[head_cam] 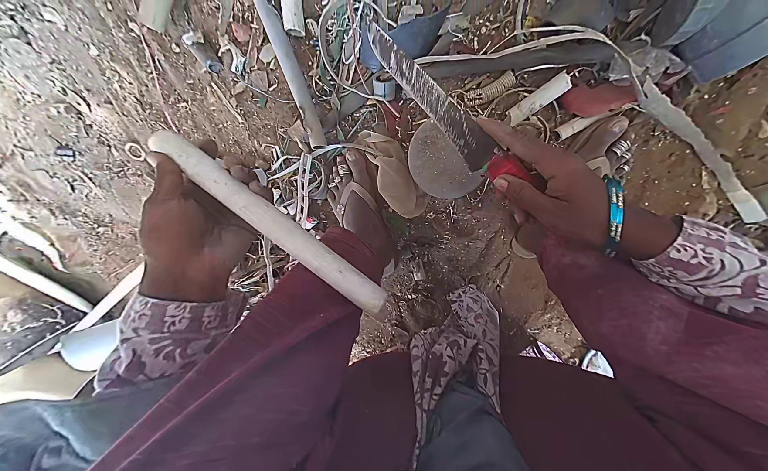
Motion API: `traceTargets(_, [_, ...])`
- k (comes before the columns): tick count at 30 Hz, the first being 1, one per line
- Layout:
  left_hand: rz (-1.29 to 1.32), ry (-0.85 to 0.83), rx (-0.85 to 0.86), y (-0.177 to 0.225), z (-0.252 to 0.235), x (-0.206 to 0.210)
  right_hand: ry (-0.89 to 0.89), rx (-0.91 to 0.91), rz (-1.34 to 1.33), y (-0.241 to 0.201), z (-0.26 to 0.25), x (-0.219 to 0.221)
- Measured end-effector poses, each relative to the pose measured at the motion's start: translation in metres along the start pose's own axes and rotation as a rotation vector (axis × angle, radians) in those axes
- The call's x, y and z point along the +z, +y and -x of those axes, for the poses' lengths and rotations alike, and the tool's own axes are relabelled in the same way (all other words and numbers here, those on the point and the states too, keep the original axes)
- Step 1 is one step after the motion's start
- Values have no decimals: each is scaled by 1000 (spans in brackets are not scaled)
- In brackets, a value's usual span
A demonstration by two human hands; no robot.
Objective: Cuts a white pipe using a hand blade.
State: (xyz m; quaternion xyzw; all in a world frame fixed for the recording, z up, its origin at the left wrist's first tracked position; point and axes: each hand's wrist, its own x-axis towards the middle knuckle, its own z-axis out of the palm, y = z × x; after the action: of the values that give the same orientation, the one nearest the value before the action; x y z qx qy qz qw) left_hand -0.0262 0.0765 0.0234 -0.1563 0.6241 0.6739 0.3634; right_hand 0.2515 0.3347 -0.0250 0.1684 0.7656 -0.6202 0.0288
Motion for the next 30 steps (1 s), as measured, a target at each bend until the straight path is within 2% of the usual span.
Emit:
traceTargets(2, [-10, 155, -126, -9, -9, 8, 11, 7, 2, 1, 1, 0])
traceTargets(3, [-65, 176, -196, -16, -7, 16, 14, 11, 4, 2, 2, 0])
traceTargets(6, [-240, 53, -385, -32, 14, 43, 42, 13, 4, 3, 3, -1])
traceTargets(8, [-295, -85, -397, -27, 23, 45, 60, 9, 7, 3, 4, 0])
traceTargets(11, [-555, -317, -214, -15, 28, 32, 78, 11, 5, 3, 5, -3])
traceTargets(15, [-1221, -461, 105, 7, 33, 2, 131, -16, 42, 7, 8, -6])
traceTargets(17, [-1389, -527, 142, 9, 35, -12, 135, 5, 74, 7, 9, -8])
traceTargets(21, [-1504, -569, 106, -14, 37, -19, 114, -9, 145, 10, 10, -6])
traceTargets(28, [-1470, -680, 314, -28, 38, -23, 50, 49, 205, 10, 11, -3])
traceTargets(30, [-1487, -695, 315, -29, 38, -22, 36, 67, 216, 9, 11, -3])
